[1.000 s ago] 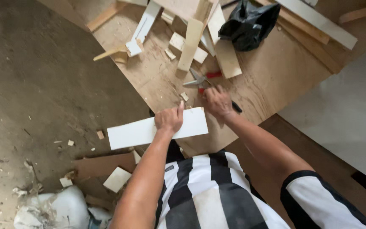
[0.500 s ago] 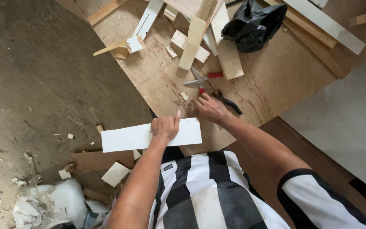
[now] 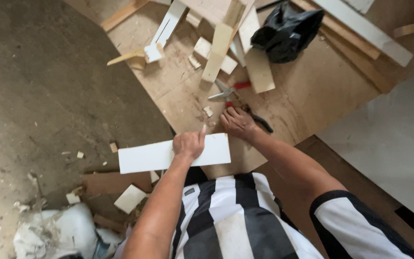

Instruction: The person wipes the edges of a wood board by hand, then selects several other wood pieces from a pile and uses a pair of pliers to remove small metal fasteners from them.

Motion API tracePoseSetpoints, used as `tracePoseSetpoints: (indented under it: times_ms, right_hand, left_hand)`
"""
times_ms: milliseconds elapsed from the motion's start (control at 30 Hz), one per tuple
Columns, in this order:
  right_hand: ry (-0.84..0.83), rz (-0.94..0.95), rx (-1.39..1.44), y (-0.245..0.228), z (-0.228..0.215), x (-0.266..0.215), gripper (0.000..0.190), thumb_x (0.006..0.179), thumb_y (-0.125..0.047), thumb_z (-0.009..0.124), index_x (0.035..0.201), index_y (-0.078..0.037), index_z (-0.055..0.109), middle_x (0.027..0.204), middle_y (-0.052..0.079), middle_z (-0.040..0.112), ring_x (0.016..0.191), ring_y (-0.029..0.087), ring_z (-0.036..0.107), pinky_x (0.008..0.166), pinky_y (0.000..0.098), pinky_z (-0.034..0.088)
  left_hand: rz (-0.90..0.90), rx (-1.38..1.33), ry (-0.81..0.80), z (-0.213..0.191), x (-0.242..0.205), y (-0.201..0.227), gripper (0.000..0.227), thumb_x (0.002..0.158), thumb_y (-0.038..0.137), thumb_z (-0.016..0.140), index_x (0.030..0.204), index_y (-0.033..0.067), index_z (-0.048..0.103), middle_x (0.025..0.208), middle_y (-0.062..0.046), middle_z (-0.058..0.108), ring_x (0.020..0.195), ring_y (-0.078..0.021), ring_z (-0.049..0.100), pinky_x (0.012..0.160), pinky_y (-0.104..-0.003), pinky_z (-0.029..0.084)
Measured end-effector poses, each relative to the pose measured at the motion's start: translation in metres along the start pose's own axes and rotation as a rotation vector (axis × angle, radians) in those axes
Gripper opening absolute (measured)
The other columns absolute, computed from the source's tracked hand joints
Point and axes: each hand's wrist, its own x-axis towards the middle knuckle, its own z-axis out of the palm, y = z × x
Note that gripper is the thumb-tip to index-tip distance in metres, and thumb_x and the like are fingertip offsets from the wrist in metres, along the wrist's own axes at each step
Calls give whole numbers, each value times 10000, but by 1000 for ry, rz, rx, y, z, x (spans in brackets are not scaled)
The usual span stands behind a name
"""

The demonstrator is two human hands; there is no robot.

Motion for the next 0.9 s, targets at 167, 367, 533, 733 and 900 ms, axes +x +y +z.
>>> tracePoseSetpoints:
  times_ms: [167,367,533,733,900]
  right_hand:
    - [290,401,202,50,-38,15,79,879,-97,683,946,-83,645,904,119,640,849,320,604,744,455,485]
    - [664,937,282,166,-105,36,183,885,92,503,997,-39,562,876,153,568,797,329,565,732,466,499]
    - [445,502,191,197,-114,64,113,1013,66,582,1050,-40,595,960,167,609,892,326,616,708,434,519]
    - [135,664,109,207,-98,33,193,938,82,564,1058,-60,616,1033,159,659,951,371,652,723,495,517]
    - [321,919,207,203,-115,-13,37,1065,-9,608,1076,-27,578,1027,202,642,934,417,629,780,545,487]
  left_hand:
    - [23,-38,61,-6,11,11,695,1031,543,295,846,107,805,881,-219,744,893,-410,714,922,-549,489]
    - [35,-99,5,-23,28,42,682,1040,553,270,916,140,798,928,-222,748,935,-417,703,962,-543,485]
    - [92,-60,-85,-38,43,64,747,1086,539,223,826,151,806,840,-208,733,846,-385,716,1077,-577,389]
    - [122,-170,115,-38,41,62,606,1029,514,338,849,171,804,824,-184,740,832,-398,705,828,-535,519]
    - [117,-163,116,-28,47,52,552,1018,495,390,868,156,798,821,-192,738,825,-404,709,800,-533,531]
